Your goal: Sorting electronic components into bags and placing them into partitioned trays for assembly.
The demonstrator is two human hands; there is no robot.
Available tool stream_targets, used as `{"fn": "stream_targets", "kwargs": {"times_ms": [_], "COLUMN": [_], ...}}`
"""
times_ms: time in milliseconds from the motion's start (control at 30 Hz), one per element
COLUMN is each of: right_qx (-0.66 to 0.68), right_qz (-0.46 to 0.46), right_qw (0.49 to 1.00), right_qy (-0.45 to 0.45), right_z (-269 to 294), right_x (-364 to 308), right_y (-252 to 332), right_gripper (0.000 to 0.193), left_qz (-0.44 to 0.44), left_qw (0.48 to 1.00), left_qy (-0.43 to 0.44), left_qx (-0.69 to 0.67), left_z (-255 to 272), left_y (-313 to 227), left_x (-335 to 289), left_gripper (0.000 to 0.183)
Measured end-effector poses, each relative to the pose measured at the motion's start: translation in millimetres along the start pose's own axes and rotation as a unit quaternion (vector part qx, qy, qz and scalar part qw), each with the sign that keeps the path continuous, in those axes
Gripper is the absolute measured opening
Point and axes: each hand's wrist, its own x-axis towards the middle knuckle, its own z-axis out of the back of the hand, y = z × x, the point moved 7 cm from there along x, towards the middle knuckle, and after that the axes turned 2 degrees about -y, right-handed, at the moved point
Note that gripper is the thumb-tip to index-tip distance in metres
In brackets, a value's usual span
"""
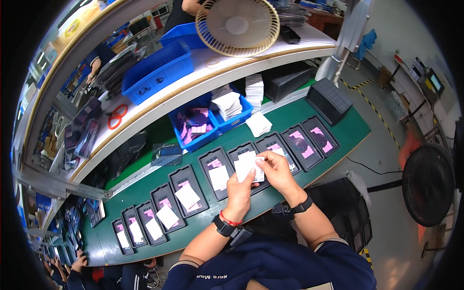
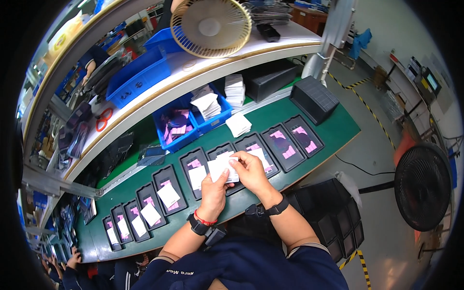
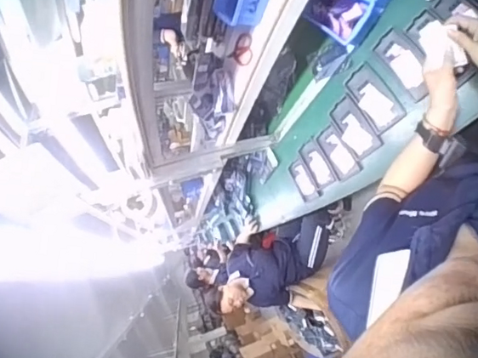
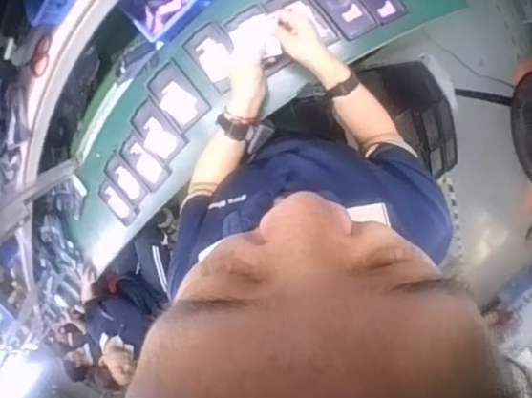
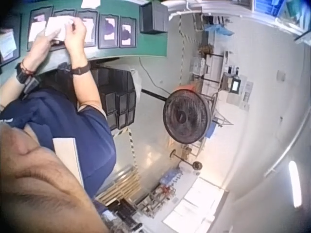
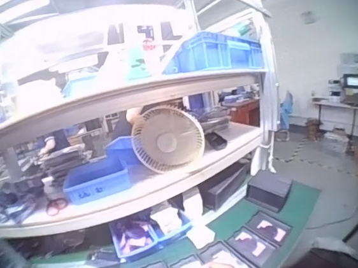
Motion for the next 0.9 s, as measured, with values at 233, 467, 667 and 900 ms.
{"fn": "stream_targets", "kwargs": {"times_ms": [233,467,667,900], "right_qx": [-0.356,-0.552,-0.201,-0.525], "right_qz": [0.010,0.188,-0.004,0.057], "right_qw": [0.915,0.782,0.978,0.838], "right_qy": [-0.191,-0.220,-0.056,-0.141], "right_z": [168.3,113.1,57.9,297.5], "right_x": [41.7,5.6,-7.1,50.7], "right_y": [14.9,61.1,21.2,-22.5], "right_gripper": [0.013,0.039,0.010,0.024], "left_qz": [-0.029,-0.018,0.000,-0.104], "left_qw": [0.999,0.998,0.975,0.895], "left_qy": [-0.003,0.008,0.158,0.186], "left_qx": [0.042,0.053,0.156,0.392], "left_z": [11.9,-13.8,-32.0,21.2], "left_y": [-5.5,0.1,17.5,-77.1], "left_x": [2.1,4.6,-0.2,-45.0], "left_gripper": [0.015,0.016,0.031,0.020]}}
